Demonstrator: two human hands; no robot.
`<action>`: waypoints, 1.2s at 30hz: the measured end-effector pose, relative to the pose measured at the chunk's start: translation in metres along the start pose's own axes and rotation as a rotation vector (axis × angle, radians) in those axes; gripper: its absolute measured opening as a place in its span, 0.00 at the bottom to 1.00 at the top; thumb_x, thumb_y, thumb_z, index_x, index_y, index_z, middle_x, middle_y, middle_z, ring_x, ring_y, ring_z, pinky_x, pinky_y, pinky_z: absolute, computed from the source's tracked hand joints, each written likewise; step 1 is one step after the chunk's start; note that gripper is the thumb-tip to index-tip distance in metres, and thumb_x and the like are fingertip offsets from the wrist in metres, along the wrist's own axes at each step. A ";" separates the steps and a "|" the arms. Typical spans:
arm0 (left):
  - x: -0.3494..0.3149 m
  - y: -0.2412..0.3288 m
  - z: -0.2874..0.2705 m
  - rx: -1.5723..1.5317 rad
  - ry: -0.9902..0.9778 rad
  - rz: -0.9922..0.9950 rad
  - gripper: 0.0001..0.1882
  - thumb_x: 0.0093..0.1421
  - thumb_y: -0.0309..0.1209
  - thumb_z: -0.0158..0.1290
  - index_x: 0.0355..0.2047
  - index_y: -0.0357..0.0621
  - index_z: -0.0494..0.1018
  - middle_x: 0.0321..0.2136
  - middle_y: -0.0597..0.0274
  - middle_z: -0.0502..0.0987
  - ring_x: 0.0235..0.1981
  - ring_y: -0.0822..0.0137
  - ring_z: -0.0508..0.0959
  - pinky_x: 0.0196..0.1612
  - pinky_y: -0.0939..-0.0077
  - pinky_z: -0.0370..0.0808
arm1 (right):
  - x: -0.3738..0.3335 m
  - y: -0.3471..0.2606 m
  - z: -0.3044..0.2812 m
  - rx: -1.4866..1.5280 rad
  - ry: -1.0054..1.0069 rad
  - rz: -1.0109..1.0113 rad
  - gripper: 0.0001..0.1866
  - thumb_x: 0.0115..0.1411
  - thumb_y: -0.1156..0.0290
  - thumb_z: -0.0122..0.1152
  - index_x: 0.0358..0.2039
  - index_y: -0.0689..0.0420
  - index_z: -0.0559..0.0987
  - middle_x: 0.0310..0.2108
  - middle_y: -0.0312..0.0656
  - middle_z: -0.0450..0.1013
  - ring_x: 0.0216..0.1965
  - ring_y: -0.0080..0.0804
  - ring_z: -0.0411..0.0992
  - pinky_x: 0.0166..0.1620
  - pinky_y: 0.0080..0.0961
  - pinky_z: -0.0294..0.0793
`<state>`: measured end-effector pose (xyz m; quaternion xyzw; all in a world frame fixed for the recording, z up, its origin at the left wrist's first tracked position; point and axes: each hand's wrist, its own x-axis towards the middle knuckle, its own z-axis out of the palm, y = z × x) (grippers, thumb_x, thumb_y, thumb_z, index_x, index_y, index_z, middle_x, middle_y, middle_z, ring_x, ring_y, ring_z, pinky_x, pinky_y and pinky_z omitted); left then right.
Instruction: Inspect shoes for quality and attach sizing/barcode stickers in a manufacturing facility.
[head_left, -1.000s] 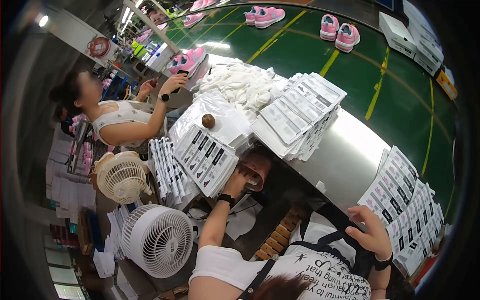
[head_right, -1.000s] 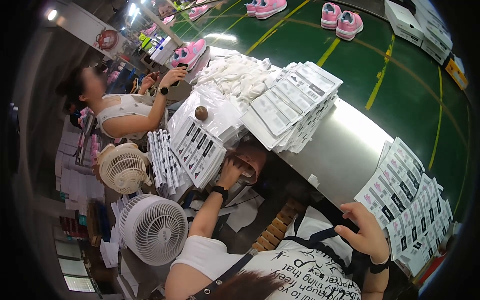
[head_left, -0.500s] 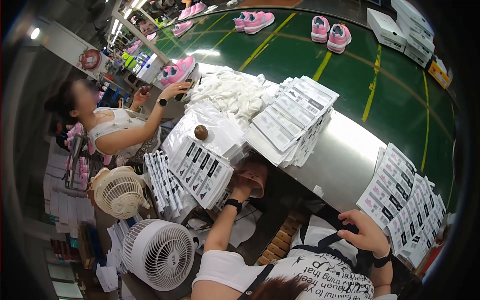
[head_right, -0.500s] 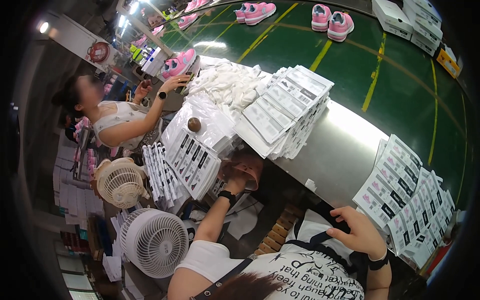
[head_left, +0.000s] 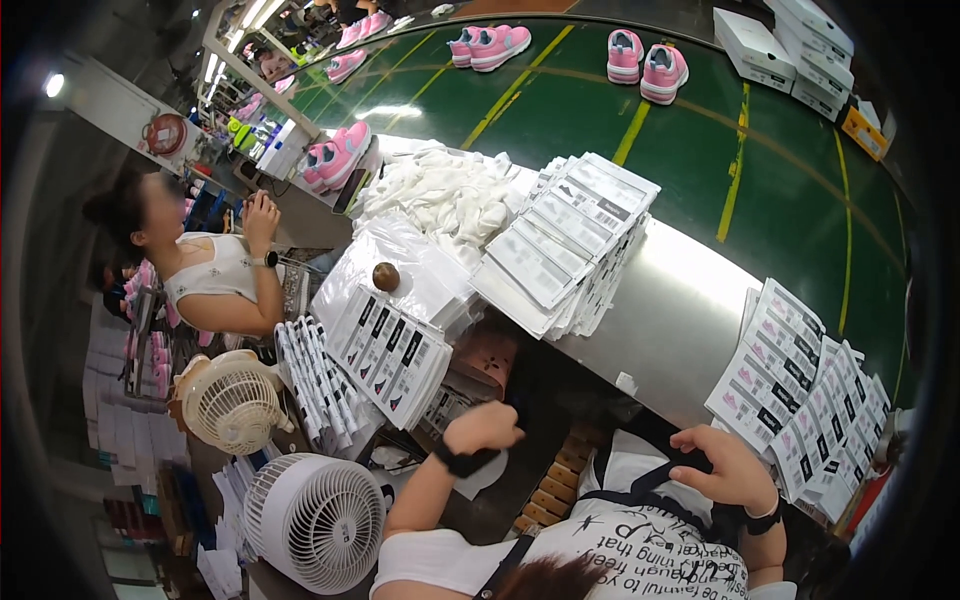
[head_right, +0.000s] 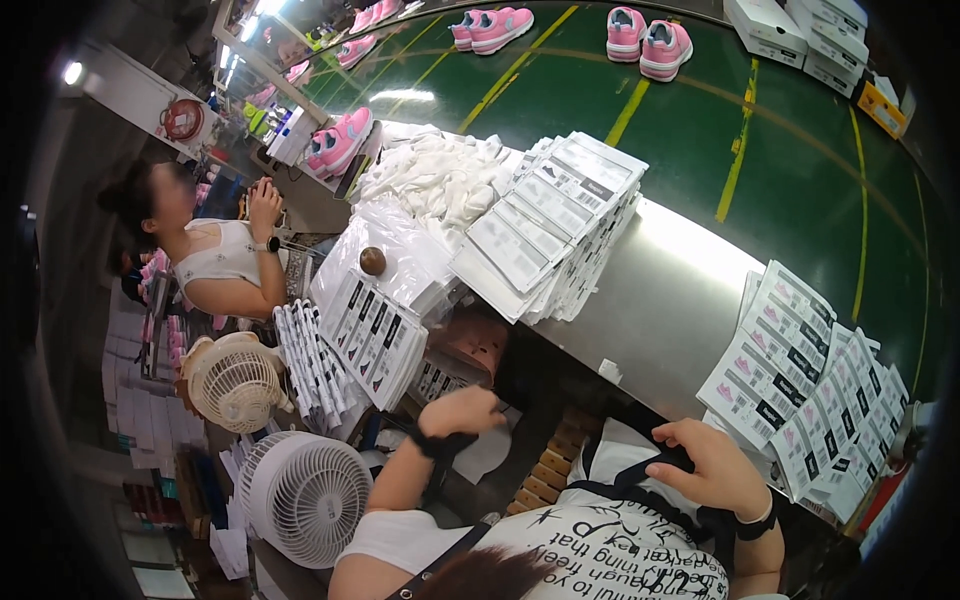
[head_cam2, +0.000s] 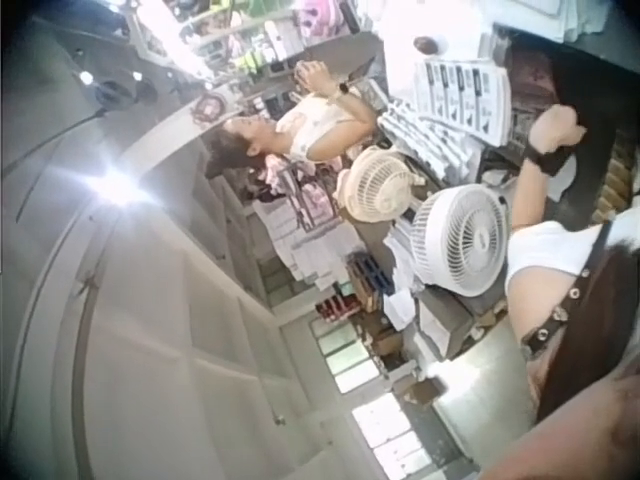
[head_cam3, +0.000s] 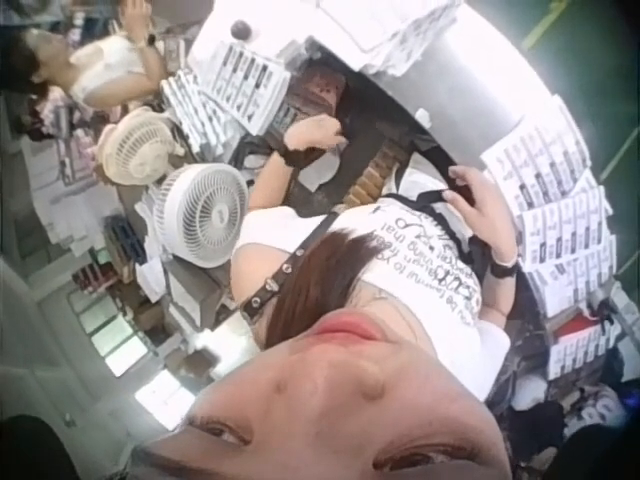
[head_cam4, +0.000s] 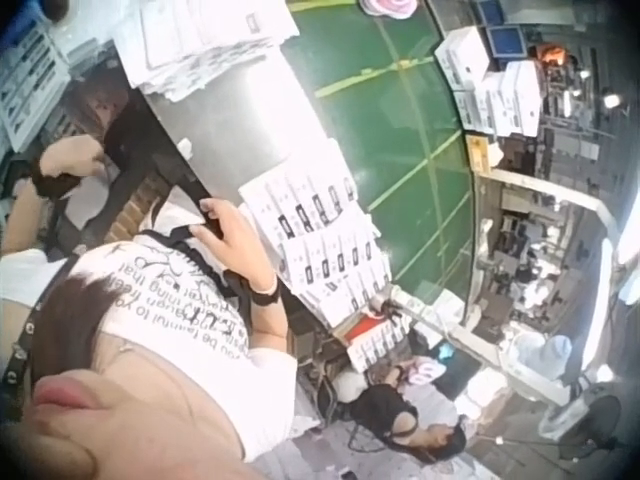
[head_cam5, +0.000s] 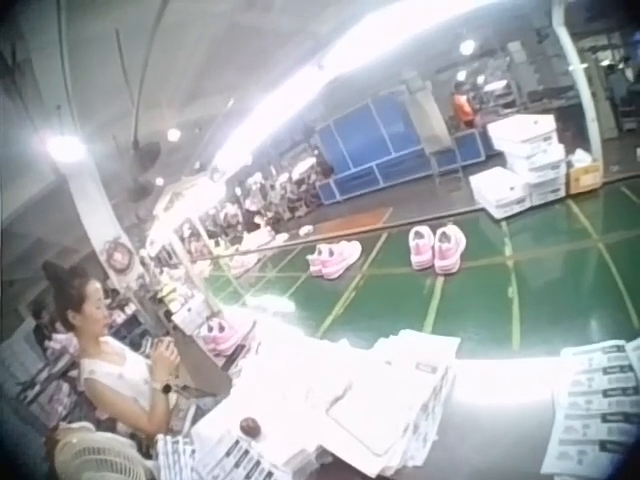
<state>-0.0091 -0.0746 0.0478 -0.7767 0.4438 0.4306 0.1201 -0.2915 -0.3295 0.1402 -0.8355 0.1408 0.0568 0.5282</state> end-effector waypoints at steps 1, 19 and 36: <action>-0.038 0.022 -0.037 -0.243 0.007 0.275 0.15 0.57 0.39 0.54 0.37 0.40 0.79 0.29 0.50 0.81 0.33 0.58 0.81 0.40 0.66 0.75 | -0.005 0.000 -0.001 0.008 0.018 0.001 0.24 0.52 0.61 0.67 0.44 0.64 0.75 0.38 0.48 0.74 0.38 0.42 0.74 0.41 0.31 0.73; -0.036 -0.165 -0.169 -0.270 1.107 -0.351 0.22 0.43 0.36 0.63 0.34 0.30 0.76 0.30 0.48 0.79 0.30 0.59 0.80 0.35 0.70 0.76 | -0.048 -0.003 -0.014 0.057 0.237 -0.090 0.20 0.53 0.65 0.66 0.43 0.63 0.76 0.38 0.47 0.75 0.40 0.41 0.73 0.44 0.30 0.71; -0.071 0.223 -0.126 -0.594 0.318 1.034 0.29 0.38 0.25 0.68 0.45 0.39 0.75 0.38 0.59 0.77 0.37 0.71 0.77 0.35 0.81 0.72 | -0.061 -0.034 -0.023 0.569 0.172 -0.107 0.28 0.59 0.64 0.62 0.55 0.65 0.65 0.42 0.48 0.75 0.38 0.31 0.77 0.41 0.23 0.76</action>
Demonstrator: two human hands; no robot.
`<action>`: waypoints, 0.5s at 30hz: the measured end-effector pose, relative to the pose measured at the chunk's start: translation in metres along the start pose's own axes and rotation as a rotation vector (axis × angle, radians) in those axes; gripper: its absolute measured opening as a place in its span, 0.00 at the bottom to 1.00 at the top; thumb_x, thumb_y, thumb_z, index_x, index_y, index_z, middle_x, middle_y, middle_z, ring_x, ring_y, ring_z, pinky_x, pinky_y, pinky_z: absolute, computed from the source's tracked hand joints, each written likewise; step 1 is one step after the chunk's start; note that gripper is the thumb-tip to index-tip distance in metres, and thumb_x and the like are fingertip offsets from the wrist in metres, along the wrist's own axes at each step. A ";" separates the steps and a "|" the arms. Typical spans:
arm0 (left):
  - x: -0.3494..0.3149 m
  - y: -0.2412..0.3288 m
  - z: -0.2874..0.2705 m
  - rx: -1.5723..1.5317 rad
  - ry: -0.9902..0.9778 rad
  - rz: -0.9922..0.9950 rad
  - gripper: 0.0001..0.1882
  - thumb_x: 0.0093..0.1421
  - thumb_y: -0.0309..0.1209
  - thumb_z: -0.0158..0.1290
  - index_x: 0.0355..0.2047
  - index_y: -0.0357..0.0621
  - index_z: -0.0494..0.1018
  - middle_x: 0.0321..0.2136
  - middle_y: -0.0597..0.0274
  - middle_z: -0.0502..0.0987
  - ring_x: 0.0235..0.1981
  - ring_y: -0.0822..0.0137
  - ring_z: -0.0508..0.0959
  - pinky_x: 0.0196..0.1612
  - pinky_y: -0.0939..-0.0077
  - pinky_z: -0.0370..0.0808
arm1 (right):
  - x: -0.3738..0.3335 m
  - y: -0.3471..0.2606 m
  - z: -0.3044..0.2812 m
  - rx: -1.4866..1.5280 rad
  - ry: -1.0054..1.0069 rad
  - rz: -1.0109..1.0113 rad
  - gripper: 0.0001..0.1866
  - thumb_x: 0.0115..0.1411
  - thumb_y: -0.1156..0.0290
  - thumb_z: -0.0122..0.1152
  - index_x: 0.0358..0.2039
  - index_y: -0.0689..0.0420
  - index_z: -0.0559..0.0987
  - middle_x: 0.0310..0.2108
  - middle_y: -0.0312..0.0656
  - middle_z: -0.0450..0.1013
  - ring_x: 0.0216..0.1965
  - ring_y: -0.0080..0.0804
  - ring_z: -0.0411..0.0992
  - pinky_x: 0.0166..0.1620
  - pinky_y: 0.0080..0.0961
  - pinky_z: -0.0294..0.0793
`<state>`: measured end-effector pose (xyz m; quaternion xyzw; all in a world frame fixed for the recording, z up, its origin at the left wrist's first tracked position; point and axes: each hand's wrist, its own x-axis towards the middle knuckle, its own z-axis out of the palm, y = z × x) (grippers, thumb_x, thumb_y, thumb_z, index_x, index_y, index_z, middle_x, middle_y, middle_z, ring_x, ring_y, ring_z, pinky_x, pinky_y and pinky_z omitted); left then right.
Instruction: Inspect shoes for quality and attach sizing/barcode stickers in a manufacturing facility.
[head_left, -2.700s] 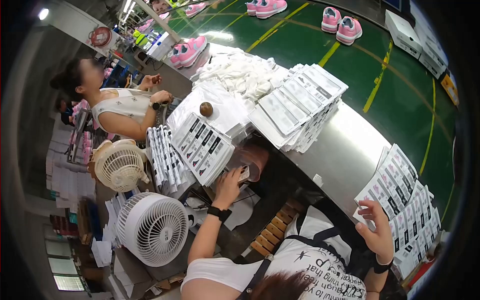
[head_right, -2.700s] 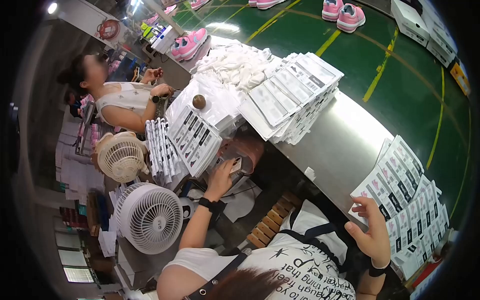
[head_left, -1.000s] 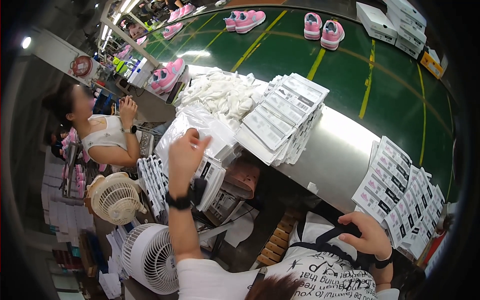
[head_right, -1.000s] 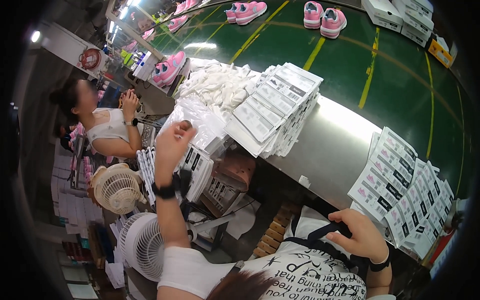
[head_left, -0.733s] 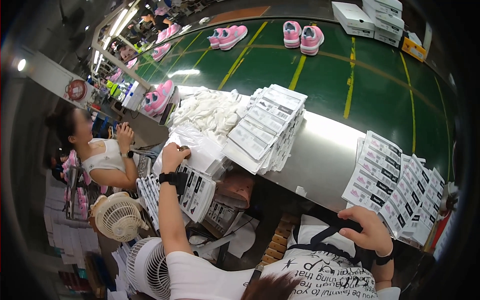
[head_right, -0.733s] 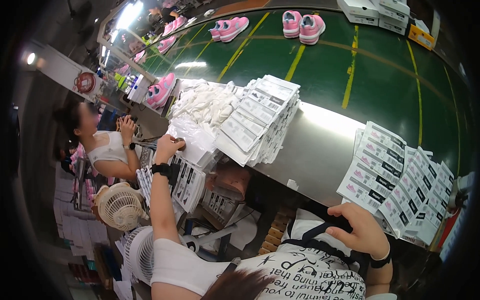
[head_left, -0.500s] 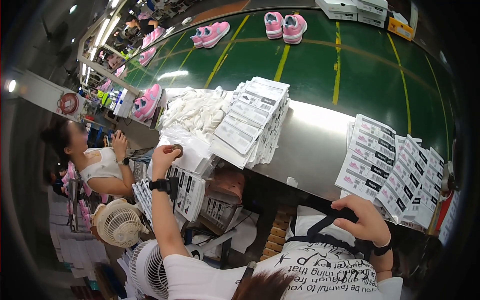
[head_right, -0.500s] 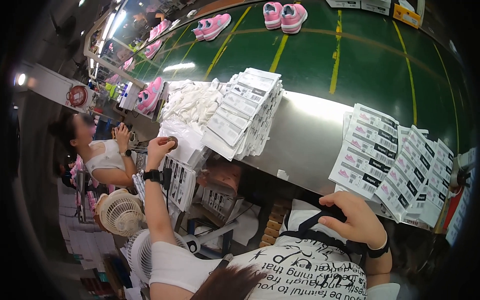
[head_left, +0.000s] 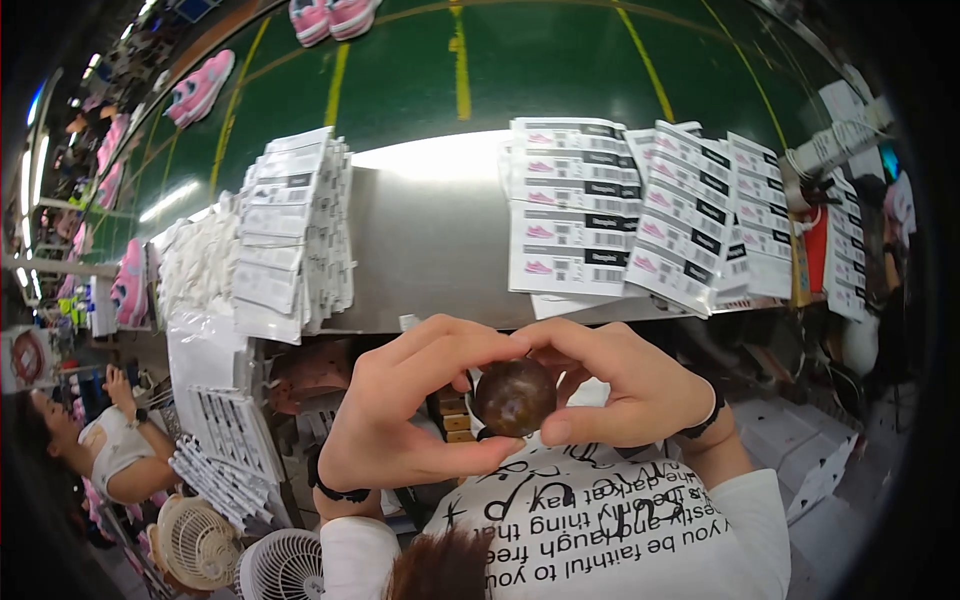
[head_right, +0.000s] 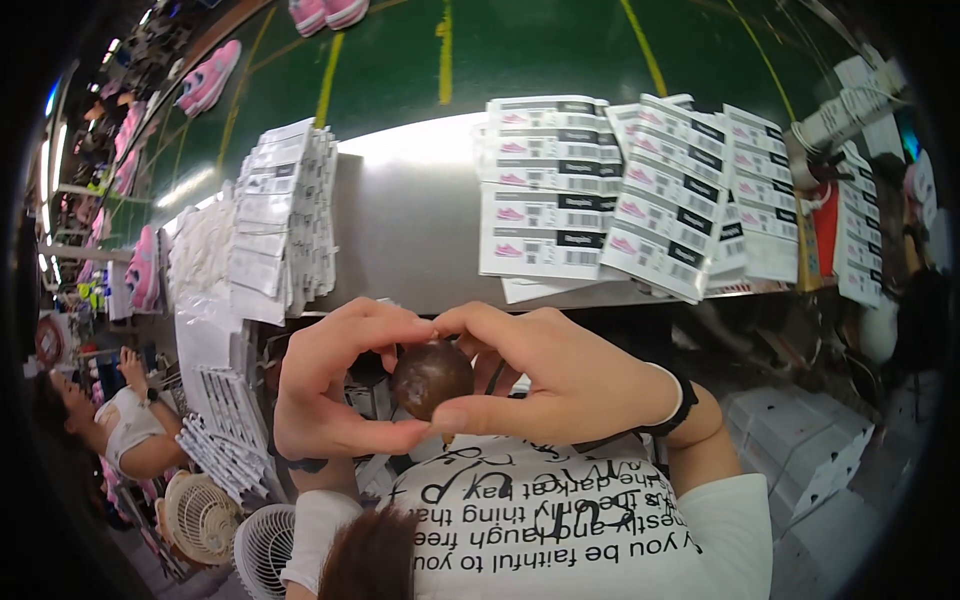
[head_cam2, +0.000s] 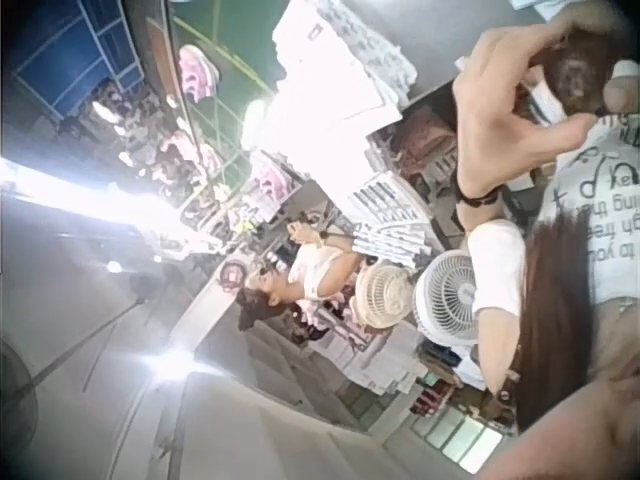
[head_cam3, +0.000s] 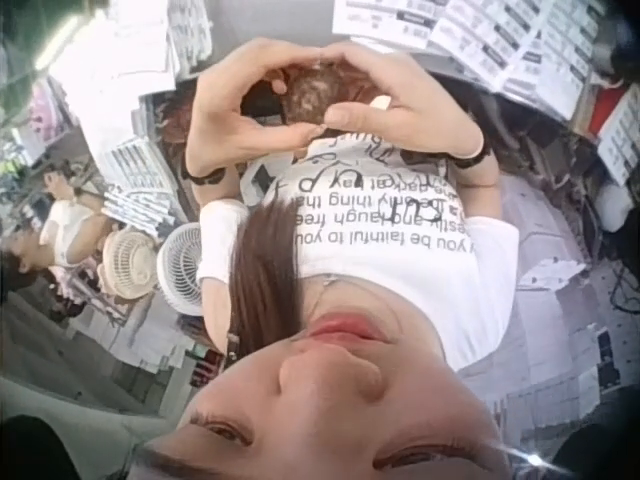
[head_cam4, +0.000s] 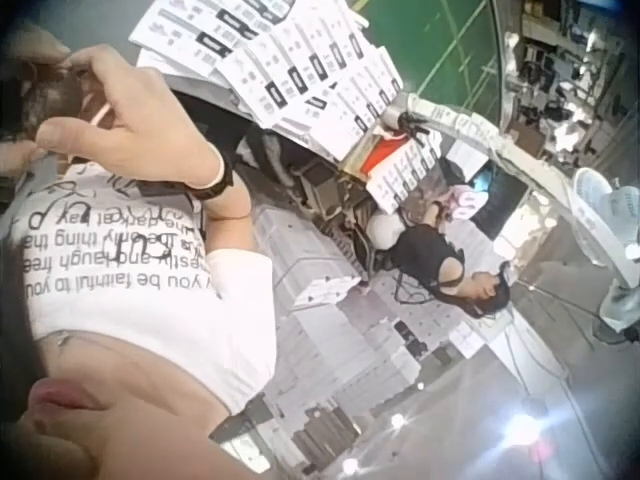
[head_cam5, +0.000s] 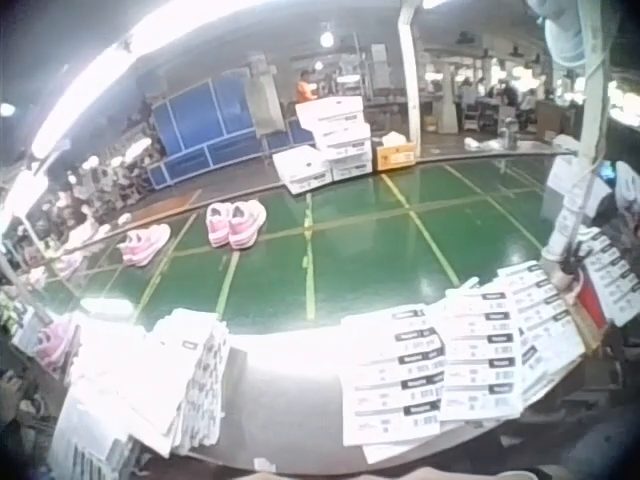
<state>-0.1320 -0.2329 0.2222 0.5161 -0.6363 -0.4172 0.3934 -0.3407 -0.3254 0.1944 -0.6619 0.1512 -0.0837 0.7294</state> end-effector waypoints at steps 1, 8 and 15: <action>0.008 -0.001 0.010 0.017 0.005 -0.021 0.30 0.39 0.26 0.69 0.45 0.39 0.74 0.38 0.59 0.77 0.37 0.72 0.77 0.36 0.81 0.73 | -0.007 0.001 -0.001 -0.001 0.033 0.019 0.28 0.59 0.64 0.62 0.55 0.65 0.65 0.42 0.48 0.75 0.38 0.31 0.77 0.41 0.23 0.76; 0.023 -0.028 0.065 -0.549 0.112 -0.188 0.30 0.49 0.40 0.68 0.47 0.34 0.70 0.37 0.59 0.76 0.39 0.70 0.78 0.40 0.78 0.76 | -0.041 0.022 0.003 0.051 0.373 -0.164 0.27 0.60 0.67 0.60 0.56 0.67 0.65 0.41 0.50 0.75 0.39 0.31 0.77 0.40 0.24 0.75; 0.034 -0.033 0.090 -0.458 0.021 -0.147 0.27 0.61 0.46 0.54 0.47 0.31 0.67 0.35 0.58 0.74 0.38 0.70 0.77 0.43 0.76 0.74 | -0.045 0.032 0.000 -0.521 0.640 -0.218 0.28 0.58 0.59 0.61 0.49 0.69 0.69 0.35 0.52 0.73 0.28 0.41 0.74 0.33 0.29 0.74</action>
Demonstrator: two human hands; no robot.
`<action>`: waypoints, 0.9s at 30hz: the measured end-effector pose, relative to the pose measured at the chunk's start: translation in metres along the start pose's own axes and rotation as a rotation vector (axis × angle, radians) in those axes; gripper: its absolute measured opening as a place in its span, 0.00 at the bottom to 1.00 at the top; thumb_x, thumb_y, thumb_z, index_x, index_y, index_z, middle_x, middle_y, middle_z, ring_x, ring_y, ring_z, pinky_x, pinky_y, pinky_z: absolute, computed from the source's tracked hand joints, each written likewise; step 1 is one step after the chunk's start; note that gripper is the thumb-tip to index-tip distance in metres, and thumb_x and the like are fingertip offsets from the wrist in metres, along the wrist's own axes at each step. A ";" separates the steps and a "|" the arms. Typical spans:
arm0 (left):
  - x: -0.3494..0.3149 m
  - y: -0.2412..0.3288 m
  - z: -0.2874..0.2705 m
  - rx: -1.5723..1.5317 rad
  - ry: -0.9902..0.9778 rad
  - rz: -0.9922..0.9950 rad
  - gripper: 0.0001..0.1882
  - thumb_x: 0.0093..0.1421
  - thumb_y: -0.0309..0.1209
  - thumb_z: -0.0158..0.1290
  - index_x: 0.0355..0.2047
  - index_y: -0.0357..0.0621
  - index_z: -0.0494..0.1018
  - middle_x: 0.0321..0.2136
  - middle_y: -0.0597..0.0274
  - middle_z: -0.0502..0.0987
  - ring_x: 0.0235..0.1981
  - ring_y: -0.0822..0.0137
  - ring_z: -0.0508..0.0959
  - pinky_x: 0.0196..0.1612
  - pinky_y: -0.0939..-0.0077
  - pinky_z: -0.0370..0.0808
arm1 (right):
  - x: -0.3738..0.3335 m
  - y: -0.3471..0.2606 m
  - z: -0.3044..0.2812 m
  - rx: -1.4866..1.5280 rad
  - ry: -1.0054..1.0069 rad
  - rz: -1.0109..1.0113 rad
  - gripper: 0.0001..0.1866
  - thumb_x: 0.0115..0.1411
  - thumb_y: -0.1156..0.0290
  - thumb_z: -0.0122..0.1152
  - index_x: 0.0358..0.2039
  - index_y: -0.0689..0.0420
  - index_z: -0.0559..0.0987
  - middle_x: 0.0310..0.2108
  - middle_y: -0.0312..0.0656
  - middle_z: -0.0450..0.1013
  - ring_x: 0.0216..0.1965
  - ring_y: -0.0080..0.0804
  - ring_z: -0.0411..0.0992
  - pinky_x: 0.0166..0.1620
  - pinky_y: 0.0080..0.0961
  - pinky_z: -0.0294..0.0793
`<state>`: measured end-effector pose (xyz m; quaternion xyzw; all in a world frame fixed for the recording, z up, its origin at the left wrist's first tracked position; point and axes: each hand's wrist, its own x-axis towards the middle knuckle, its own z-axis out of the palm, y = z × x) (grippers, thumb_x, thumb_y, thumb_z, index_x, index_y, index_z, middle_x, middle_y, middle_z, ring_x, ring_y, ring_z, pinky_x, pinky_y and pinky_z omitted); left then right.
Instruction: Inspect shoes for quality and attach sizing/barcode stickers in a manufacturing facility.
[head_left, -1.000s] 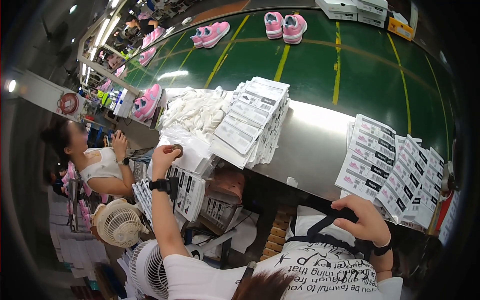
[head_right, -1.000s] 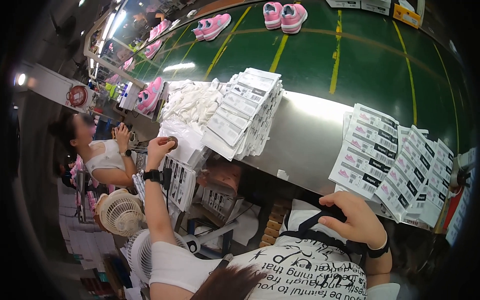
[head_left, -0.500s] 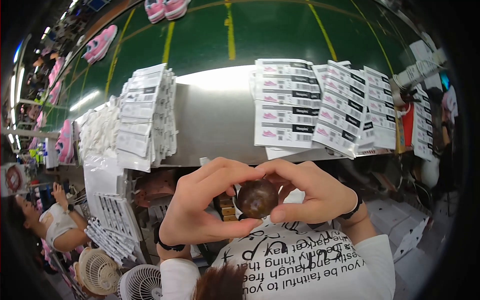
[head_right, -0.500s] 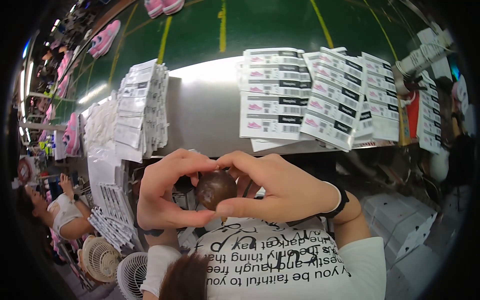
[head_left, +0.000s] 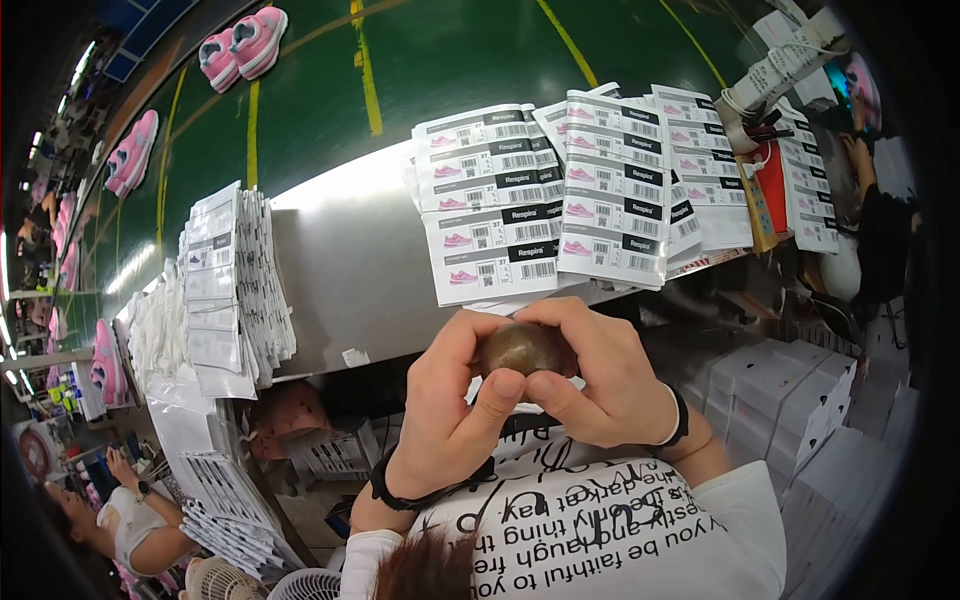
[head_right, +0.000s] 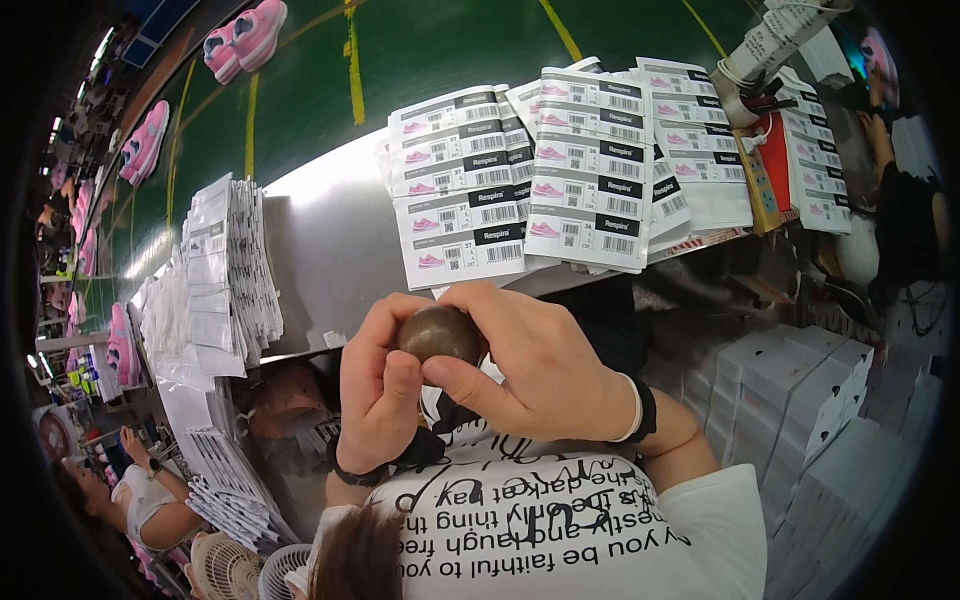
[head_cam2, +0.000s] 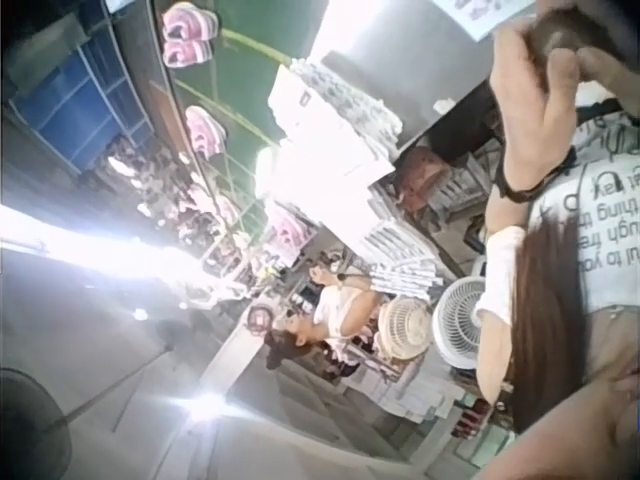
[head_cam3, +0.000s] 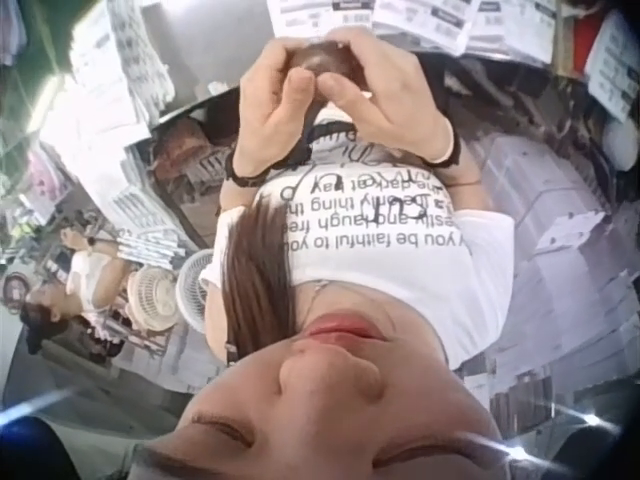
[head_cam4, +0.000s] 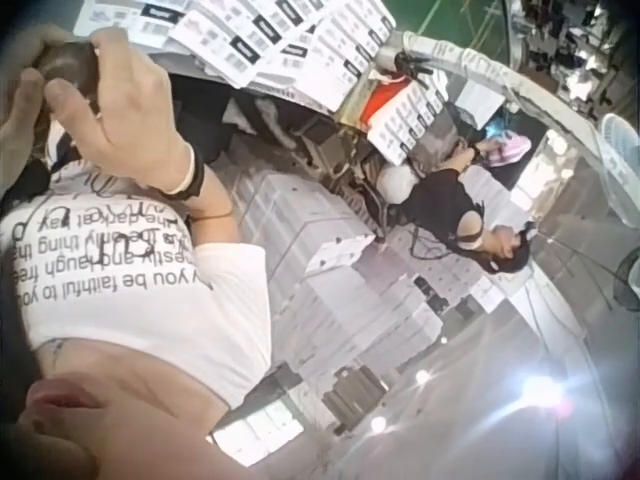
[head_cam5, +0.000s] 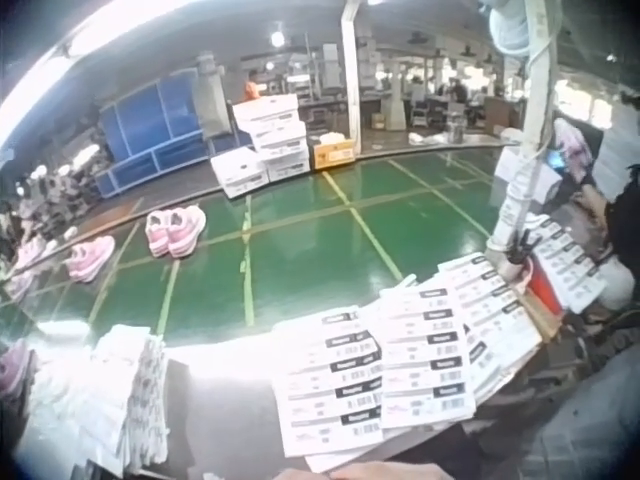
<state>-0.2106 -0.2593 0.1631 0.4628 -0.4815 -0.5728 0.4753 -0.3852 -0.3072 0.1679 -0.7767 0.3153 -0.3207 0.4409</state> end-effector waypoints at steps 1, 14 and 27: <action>0.001 0.000 0.001 -0.022 -0.025 -0.014 0.29 0.63 0.48 0.52 0.48 0.32 0.66 0.36 0.58 0.74 0.40 0.70 0.76 0.45 0.76 0.73 | -0.001 -0.002 0.001 0.009 0.026 0.025 0.28 0.57 0.58 0.62 0.48 0.68 0.70 0.35 0.51 0.73 0.29 0.41 0.74 0.33 0.30 0.74; 0.019 0.016 0.000 -0.076 -0.163 0.075 0.36 0.56 0.31 0.62 0.61 0.33 0.58 0.47 0.50 0.73 0.51 0.64 0.73 0.55 0.71 0.69 | 0.005 -0.009 -0.033 0.126 0.093 -0.037 0.32 0.53 0.58 0.69 0.52 0.63 0.69 0.44 0.49 0.70 0.35 0.40 0.73 0.37 0.28 0.74; 0.029 -0.002 0.019 0.356 -0.061 0.260 0.39 0.54 0.61 0.53 0.44 0.32 0.66 0.31 0.50 0.74 0.26 0.56 0.78 0.32 0.70 0.75 | 0.005 -0.006 -0.020 -0.262 0.253 -0.139 0.27 0.55 0.53 0.64 0.38 0.68 0.72 0.25 0.46 0.71 0.20 0.37 0.73 0.23 0.25 0.72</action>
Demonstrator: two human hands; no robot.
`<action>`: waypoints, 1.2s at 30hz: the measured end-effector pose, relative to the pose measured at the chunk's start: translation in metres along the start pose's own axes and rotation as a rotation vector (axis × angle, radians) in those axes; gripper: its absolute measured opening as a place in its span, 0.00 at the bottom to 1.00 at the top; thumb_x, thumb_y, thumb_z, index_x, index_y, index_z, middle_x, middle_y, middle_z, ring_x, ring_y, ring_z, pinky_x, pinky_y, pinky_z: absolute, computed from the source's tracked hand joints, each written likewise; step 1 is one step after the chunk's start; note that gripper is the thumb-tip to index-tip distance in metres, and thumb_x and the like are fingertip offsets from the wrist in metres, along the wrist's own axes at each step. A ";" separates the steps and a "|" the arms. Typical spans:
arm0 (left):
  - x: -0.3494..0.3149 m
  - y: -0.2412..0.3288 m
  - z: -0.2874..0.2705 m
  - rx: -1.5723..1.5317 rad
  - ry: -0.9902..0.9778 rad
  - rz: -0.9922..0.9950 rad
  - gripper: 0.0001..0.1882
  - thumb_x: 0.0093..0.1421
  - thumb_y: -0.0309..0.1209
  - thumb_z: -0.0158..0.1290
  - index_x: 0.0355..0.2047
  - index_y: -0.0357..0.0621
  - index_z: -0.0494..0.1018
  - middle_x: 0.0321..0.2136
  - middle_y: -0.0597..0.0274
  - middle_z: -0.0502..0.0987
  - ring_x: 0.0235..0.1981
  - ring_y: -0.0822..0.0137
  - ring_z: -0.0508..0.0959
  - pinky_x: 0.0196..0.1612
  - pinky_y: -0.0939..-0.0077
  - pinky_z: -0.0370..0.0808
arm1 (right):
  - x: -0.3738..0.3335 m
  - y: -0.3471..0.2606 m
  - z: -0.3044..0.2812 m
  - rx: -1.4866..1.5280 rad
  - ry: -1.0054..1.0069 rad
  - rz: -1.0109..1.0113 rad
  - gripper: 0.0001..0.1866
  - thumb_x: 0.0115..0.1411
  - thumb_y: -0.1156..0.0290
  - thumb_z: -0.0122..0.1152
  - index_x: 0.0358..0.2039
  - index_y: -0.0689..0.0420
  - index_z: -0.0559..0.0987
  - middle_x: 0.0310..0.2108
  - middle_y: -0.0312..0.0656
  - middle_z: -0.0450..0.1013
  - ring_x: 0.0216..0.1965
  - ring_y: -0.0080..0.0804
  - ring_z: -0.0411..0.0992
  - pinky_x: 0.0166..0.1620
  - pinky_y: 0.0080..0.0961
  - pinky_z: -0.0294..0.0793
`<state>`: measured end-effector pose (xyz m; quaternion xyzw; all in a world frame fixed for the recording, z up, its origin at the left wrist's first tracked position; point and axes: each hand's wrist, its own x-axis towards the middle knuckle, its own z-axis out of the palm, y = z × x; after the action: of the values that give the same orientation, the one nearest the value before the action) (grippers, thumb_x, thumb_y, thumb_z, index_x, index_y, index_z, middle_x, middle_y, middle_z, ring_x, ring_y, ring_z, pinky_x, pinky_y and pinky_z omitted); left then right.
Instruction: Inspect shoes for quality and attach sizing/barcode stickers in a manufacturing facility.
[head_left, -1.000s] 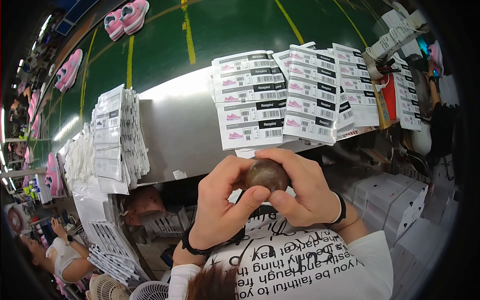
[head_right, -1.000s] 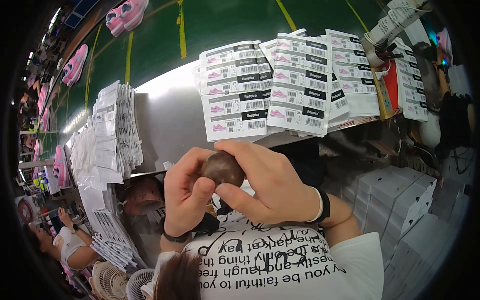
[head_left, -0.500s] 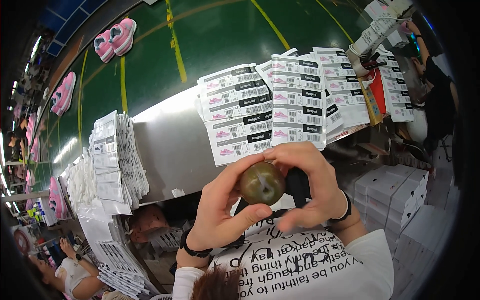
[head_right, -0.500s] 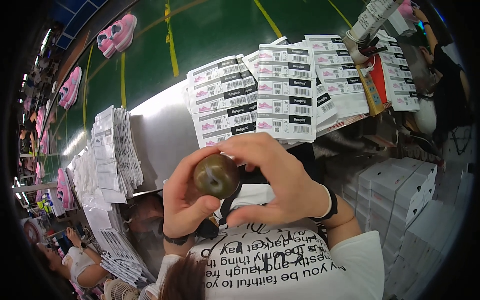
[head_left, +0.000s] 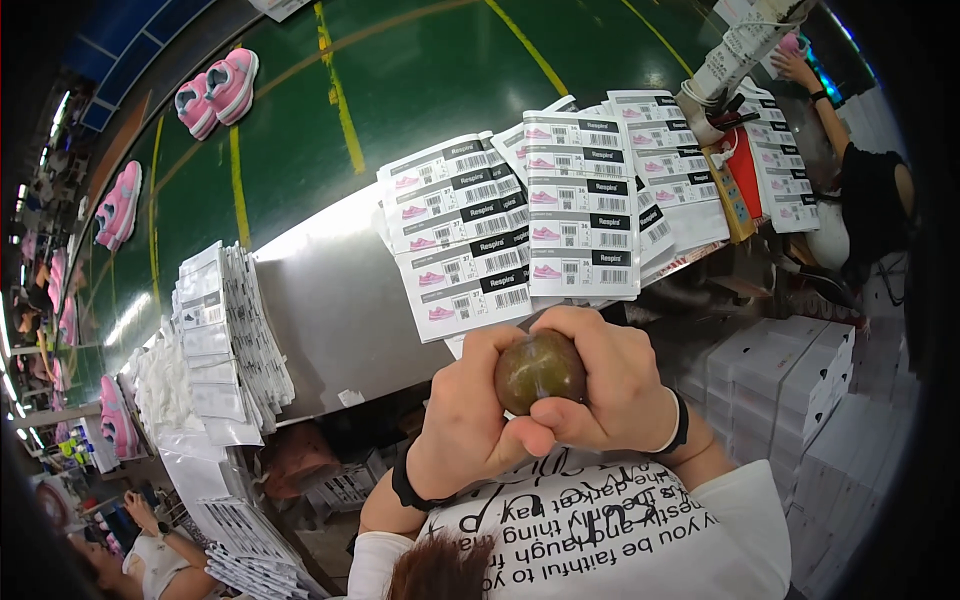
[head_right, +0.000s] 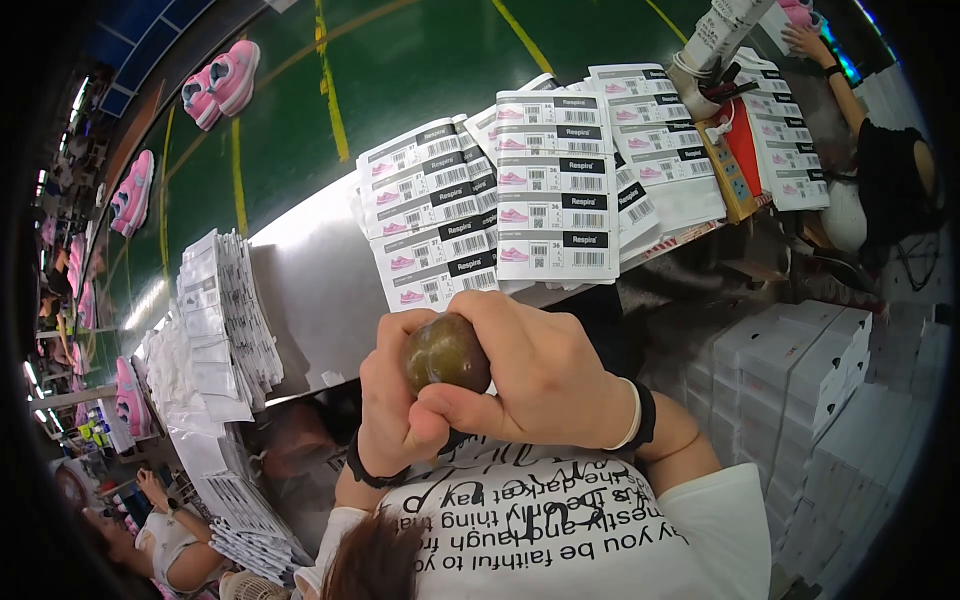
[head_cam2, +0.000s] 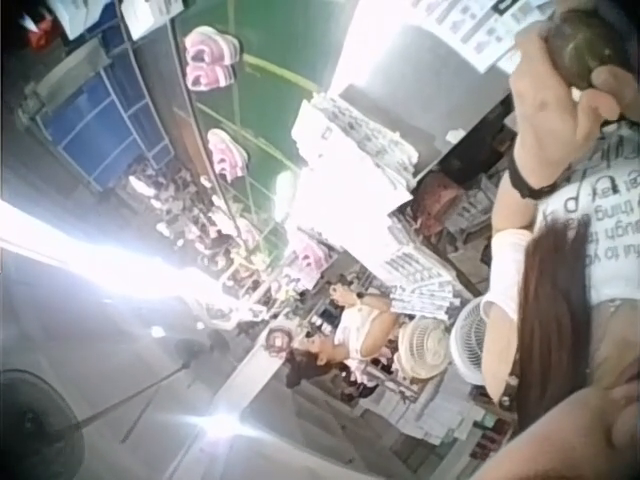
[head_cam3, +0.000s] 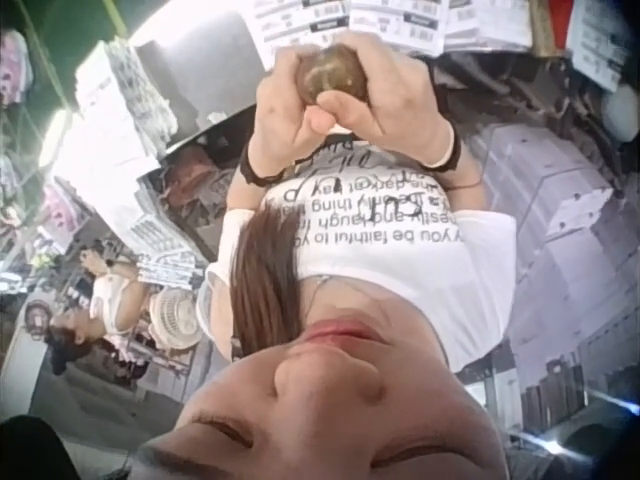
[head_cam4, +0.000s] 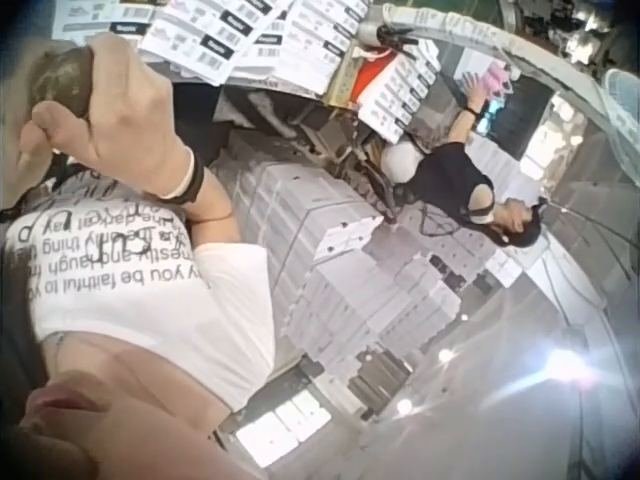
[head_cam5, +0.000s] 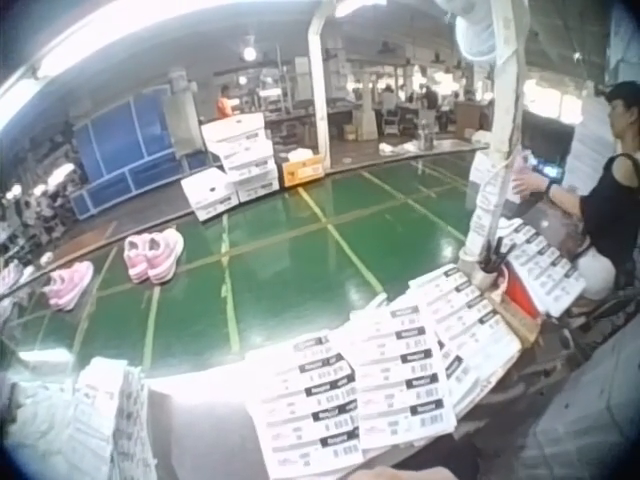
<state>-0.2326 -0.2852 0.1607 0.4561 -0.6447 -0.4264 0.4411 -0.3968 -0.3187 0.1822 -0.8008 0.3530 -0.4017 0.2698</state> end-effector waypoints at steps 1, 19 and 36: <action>0.000 0.002 0.000 -0.102 0.006 -0.006 0.39 0.53 0.63 0.53 0.41 0.33 0.67 0.29 0.52 0.74 0.24 0.57 0.77 0.30 0.71 0.75 | 0.000 -0.001 -0.002 0.005 0.002 0.007 0.27 0.55 0.53 0.64 0.38 0.68 0.72 0.25 0.46 0.71 0.20 0.37 0.73 0.23 0.25 0.72; -0.004 -0.012 0.034 -0.358 0.095 -0.252 0.24 0.66 0.46 0.41 0.31 0.32 0.67 0.16 0.62 0.69 0.19 0.76 0.64 0.22 0.78 0.62 | -0.024 0.008 0.014 0.186 0.090 0.322 0.18 0.62 0.59 0.54 0.27 0.64 0.71 0.13 0.46 0.67 0.13 0.42 0.69 0.19 0.30 0.68; 0.026 0.003 0.043 -0.092 -0.157 0.130 0.23 0.64 0.46 0.45 0.38 0.32 0.67 0.22 0.53 0.71 0.19 0.59 0.73 0.24 0.71 0.70 | -0.038 0.007 -0.021 0.145 0.170 0.201 0.21 0.61 0.58 0.57 0.41 0.67 0.70 0.21 0.46 0.72 0.19 0.39 0.75 0.23 0.26 0.73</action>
<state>-0.2794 -0.3031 0.1576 0.3575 -0.6852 -0.4605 0.4367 -0.4334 -0.2964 0.1707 -0.7031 0.4228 -0.4633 0.3349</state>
